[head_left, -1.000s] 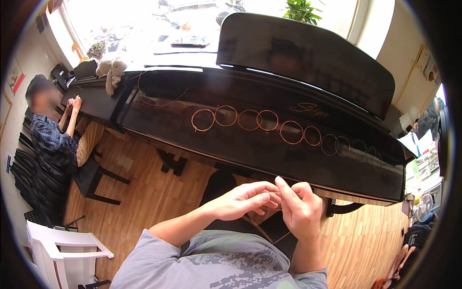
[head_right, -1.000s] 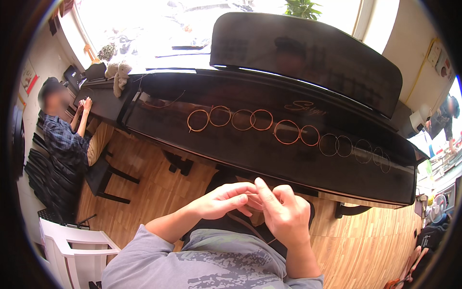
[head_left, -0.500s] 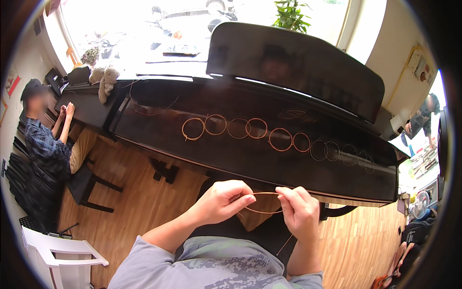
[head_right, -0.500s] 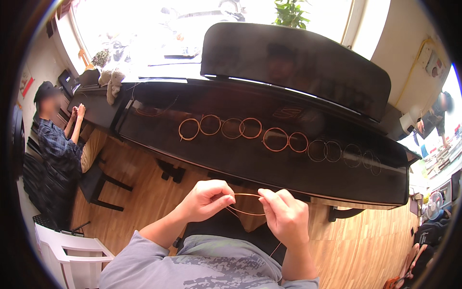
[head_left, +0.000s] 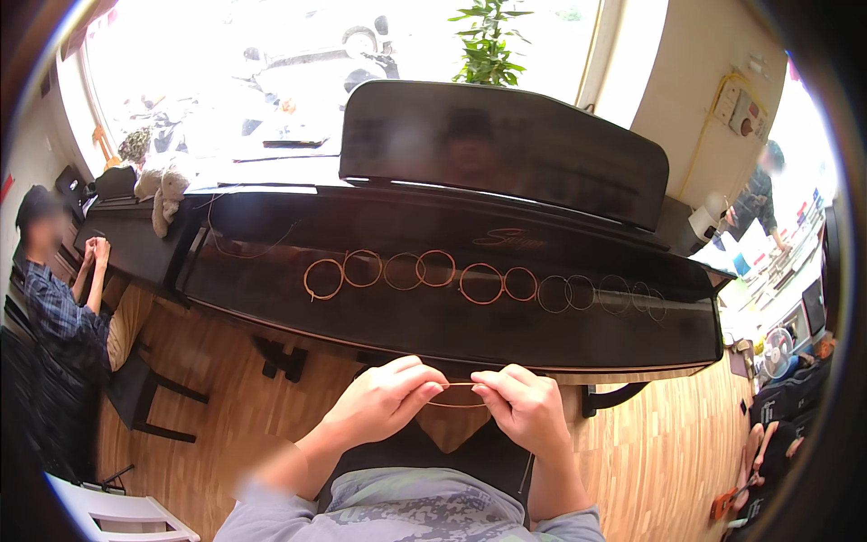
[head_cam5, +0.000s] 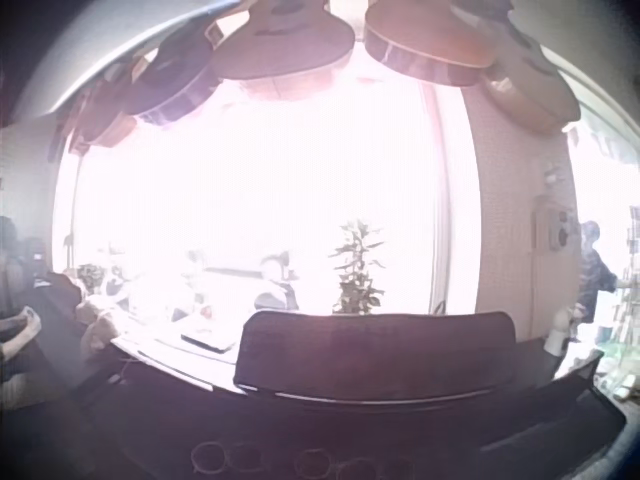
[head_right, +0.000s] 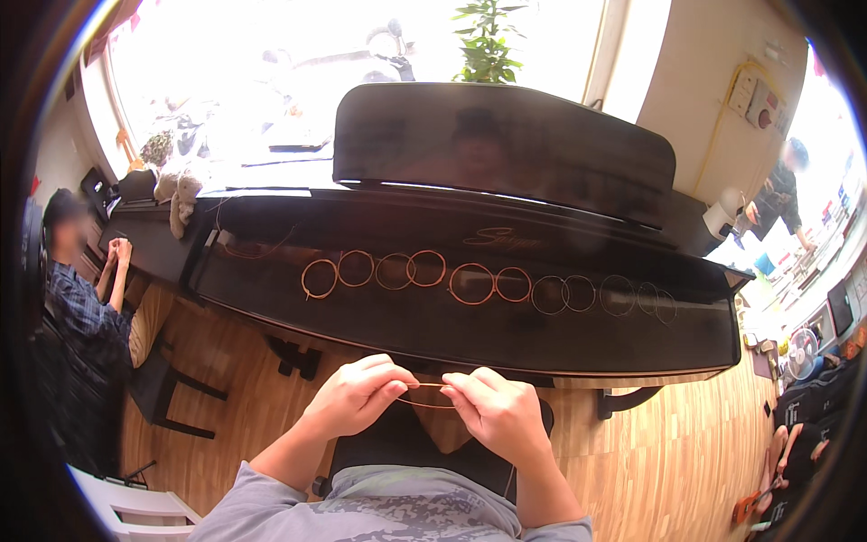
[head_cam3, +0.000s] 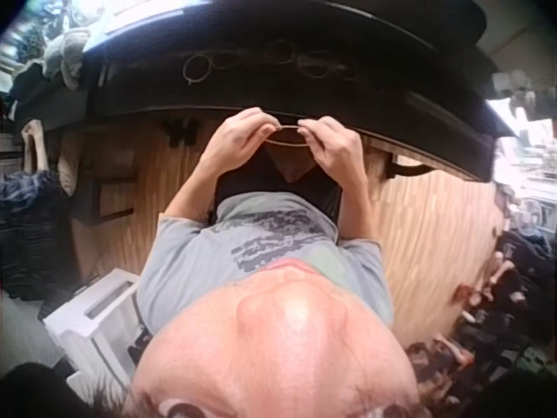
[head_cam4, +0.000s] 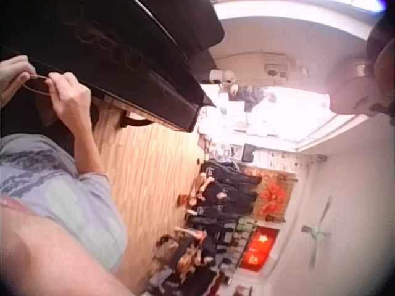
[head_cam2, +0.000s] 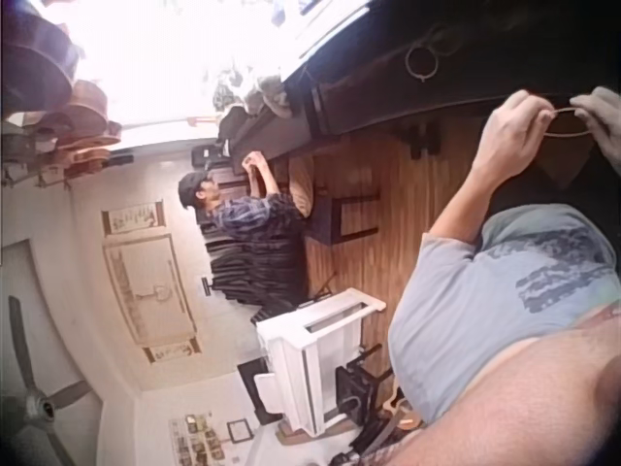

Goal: The person bends and shapes copper wire into circular loops by hand, placing each finished loop on a black piano surface. The person repeats this process multiple times, forming several loops and arranging them in a row.

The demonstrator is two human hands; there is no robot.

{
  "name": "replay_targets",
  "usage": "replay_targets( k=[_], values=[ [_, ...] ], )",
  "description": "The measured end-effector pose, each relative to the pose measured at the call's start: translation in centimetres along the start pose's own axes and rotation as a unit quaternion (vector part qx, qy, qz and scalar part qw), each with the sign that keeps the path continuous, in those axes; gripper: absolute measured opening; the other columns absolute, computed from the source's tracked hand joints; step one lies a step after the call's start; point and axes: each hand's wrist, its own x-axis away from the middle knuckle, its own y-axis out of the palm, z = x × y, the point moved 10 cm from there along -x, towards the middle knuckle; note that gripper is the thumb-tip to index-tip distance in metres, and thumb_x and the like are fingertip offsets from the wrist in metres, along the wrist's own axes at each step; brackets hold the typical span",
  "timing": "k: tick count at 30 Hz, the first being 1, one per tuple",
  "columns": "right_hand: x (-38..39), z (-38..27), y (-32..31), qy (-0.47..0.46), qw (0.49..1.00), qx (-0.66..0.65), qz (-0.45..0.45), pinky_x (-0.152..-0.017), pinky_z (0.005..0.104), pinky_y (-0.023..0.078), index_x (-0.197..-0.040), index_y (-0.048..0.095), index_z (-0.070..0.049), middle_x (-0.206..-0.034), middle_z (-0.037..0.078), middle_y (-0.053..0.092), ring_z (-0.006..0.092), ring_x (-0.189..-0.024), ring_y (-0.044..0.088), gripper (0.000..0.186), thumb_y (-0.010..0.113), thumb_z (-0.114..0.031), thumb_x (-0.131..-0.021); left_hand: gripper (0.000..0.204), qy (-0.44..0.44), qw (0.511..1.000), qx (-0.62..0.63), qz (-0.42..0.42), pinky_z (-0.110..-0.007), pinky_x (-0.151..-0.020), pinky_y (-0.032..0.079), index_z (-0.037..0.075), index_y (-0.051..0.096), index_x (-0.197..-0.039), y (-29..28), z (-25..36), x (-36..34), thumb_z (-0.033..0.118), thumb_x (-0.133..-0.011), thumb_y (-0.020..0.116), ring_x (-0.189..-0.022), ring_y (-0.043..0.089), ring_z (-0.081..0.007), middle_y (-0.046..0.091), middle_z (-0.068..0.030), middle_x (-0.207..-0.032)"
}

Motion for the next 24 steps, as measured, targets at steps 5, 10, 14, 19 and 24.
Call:
replay_targets(
  k=[5,10,14,19,24],
  values=[
    [-0.1,0.1,-0.5,0.006,1.000,-0.021,0.000,-0.044,0.0277,0.045,-0.089,0.069,-0.008,-0.070,0.003,0.062,0.0177,-0.050,0.057,0.011,0.071,-0.015,-0.081,0.011,-0.014,1.000,0.004,0.013,-0.030,-0.064,0.050,0.004,0.066,-0.095,-0.5,0.3,-0.1,0.009,-0.089,0.060,-0.073,0.062,-0.0226,0.064,-0.0088,-0.082],
    [-0.1,0.7,-1.4,0.032,0.999,-0.036,0.007,-0.047,0.0283,0.046,-0.088,0.069,-0.006,-0.072,0.006,0.063,0.0194,-0.052,0.059,0.010,0.070,-0.013,-0.081,0.013,0.012,0.999,0.000,0.032,-0.031,-0.068,0.052,0.002,0.066,-0.097,-1.3,0.8,-0.2,0.004,-0.085,0.063,-0.078,0.065,-0.0233,0.067,-0.0093,-0.088],
    [-1.2,1.3,-1.6,0.034,0.995,-0.093,0.005,-0.051,0.0301,0.046,-0.089,0.068,-0.003,-0.073,0.009,0.064,0.0222,-0.059,0.059,0.009,0.068,-0.009,-0.082,0.014,0.016,0.997,-0.021,0.072,-0.031,-0.071,0.051,0.000,0.065,-0.098,-2.9,0.7,-0.8,0.008,-0.087,0.060,-0.081,0.065,-0.0244,0.067,-0.0117,-0.090],
    [-3.6,2.3,0.1,0.069,0.978,-0.196,-0.028,-0.057,0.0274,0.045,-0.092,0.068,0.001,-0.073,0.011,0.063,0.0177,-0.063,0.058,0.013,0.066,-0.009,-0.085,0.026,0.044,0.993,0.039,0.102,-0.032,-0.074,0.050,0.001,0.060,-0.108,-3.1,1.2,-3.1,0.019,-0.089,0.059,-0.084,0.064,-0.0233,0.064,-0.0131,-0.095],
    [-3.6,3.9,2.3,0.159,0.915,-0.370,-0.025,-0.059,0.0201,0.043,-0.099,0.067,0.001,-0.079,-0.001,0.063,0.0039,-0.070,0.054,0.016,0.064,-0.012,-0.090,0.016,-0.101,0.981,0.156,0.060,-0.022,-0.052,0.038,0.002,0.063,-0.094,-1.4,-1.0,-3.9,0.015,-0.095,0.053,-0.054,0.045,-0.0061,0.052,-0.0023,-0.060]
  ],
)
